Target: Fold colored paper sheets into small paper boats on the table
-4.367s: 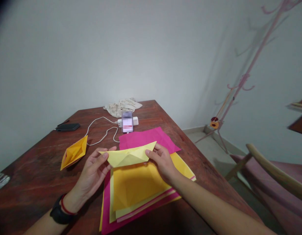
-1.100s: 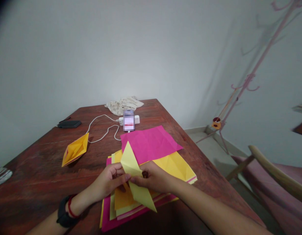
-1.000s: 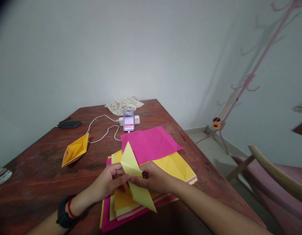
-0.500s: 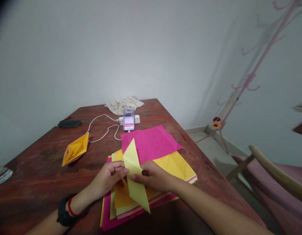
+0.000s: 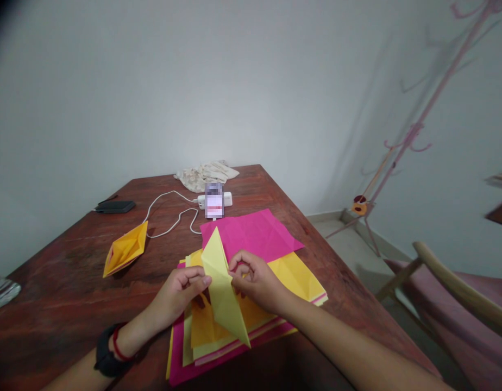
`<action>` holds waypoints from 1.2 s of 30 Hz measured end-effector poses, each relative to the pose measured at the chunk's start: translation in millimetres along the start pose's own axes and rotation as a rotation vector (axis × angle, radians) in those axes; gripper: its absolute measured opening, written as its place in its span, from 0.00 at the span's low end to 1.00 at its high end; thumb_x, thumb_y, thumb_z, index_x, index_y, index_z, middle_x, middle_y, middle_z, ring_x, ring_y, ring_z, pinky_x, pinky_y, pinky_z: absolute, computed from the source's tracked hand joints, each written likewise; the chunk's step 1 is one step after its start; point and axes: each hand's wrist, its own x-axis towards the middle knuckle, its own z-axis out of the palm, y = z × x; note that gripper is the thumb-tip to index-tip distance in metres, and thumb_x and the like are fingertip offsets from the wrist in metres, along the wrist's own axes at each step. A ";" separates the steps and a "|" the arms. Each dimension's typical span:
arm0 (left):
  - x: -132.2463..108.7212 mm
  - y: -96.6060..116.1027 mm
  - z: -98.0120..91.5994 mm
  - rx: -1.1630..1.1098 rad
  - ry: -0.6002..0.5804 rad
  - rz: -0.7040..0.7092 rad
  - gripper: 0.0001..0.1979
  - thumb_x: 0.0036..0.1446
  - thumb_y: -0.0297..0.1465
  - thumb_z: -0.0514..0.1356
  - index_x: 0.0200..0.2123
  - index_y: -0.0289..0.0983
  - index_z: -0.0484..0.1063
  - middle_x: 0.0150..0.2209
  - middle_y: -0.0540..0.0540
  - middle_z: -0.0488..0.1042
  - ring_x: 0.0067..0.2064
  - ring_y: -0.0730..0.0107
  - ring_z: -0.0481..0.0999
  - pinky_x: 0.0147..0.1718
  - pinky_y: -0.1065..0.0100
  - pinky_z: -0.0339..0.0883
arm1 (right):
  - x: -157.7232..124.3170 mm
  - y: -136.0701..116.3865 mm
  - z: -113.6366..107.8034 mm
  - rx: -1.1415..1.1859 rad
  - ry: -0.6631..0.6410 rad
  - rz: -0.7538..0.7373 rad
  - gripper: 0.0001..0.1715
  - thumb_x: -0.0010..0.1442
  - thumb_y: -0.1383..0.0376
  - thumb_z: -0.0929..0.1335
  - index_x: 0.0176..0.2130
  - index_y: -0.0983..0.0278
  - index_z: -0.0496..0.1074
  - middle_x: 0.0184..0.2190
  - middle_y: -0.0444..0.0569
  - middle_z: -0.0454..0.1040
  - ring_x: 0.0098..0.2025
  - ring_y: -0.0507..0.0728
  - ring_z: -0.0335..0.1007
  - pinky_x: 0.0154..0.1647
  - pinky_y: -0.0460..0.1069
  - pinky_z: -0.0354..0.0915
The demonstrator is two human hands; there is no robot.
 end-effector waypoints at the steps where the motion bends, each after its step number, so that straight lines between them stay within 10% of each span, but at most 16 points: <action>1: -0.1 -0.7 -0.2 0.007 0.001 -0.003 0.21 0.55 0.48 0.64 0.29 0.34 0.74 0.25 0.46 0.78 0.25 0.71 0.75 0.24 0.73 0.65 | -0.2 0.7 0.2 -0.006 -0.005 0.000 0.17 0.56 0.57 0.73 0.36 0.62 0.63 0.21 0.37 0.65 0.20 0.48 0.61 0.21 0.43 0.61; 15: -1.1 -4.9 0.5 0.035 -0.029 0.023 0.21 0.56 0.48 0.63 0.31 0.33 0.74 0.26 0.46 0.78 0.25 0.72 0.74 0.25 0.74 0.62 | 1.7 -4.4 -2.0 -0.287 -0.002 -0.157 0.03 0.56 0.67 0.71 0.32 0.64 0.72 0.30 0.44 0.68 0.28 0.50 0.61 0.26 0.44 0.57; 36: -0.2 -2.5 1.5 0.030 -0.014 0.034 0.21 0.56 0.48 0.64 0.31 0.33 0.75 0.26 0.46 0.78 0.25 0.71 0.74 0.24 0.73 0.61 | -4.5 -19.0 -6.2 -0.108 -0.206 -0.142 0.26 0.64 0.47 0.67 0.29 0.66 0.72 0.33 0.47 0.64 0.31 0.52 0.66 0.28 0.46 0.65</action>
